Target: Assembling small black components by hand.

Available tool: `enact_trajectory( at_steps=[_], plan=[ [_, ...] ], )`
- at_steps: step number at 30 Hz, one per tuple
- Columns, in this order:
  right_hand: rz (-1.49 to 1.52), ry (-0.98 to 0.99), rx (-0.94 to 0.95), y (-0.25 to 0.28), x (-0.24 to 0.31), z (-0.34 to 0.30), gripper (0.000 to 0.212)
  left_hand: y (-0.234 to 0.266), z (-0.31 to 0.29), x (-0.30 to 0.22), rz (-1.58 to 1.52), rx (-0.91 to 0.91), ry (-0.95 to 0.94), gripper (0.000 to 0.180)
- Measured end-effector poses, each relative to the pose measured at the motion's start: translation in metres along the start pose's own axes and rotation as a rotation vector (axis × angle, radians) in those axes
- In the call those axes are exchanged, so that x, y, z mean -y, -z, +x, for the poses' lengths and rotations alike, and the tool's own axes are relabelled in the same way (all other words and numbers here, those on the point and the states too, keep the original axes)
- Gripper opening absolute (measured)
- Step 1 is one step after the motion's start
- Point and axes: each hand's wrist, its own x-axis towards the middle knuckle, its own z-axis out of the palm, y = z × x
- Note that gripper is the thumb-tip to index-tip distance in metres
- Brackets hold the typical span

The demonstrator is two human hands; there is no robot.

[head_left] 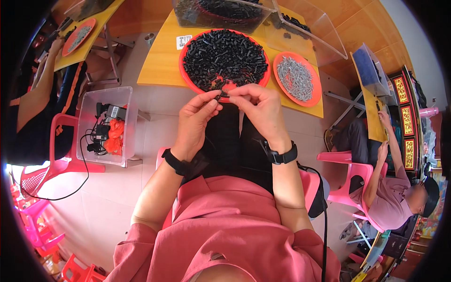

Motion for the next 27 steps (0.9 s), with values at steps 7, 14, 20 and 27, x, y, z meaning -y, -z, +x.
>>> enact_trajectory(
  at_steps=[7, 14, 20, 27],
  plan=[
    [-0.091, 0.064, -0.009, -0.003, 0.008, -0.007, 0.019, -0.006, 0.000, 0.002, 0.099, 0.013, -0.082, 0.019],
    [-0.174, 0.145, 0.021, -0.007, 0.008, -0.011, 0.022, -0.007, -0.002, 0.002, 0.145, 0.037, -0.078, 0.017],
    [-0.269, 0.137, 0.007, -0.007, -0.003, -0.021, 0.016, -0.003, -0.002, 0.003, -0.026, 0.062, 0.038, 0.019],
    [-0.277, 0.197, -0.050, -0.013, -0.005, -0.024, 0.014, -0.005, -0.004, 0.003, -0.151, 0.055, 0.230, 0.016]
  ],
)
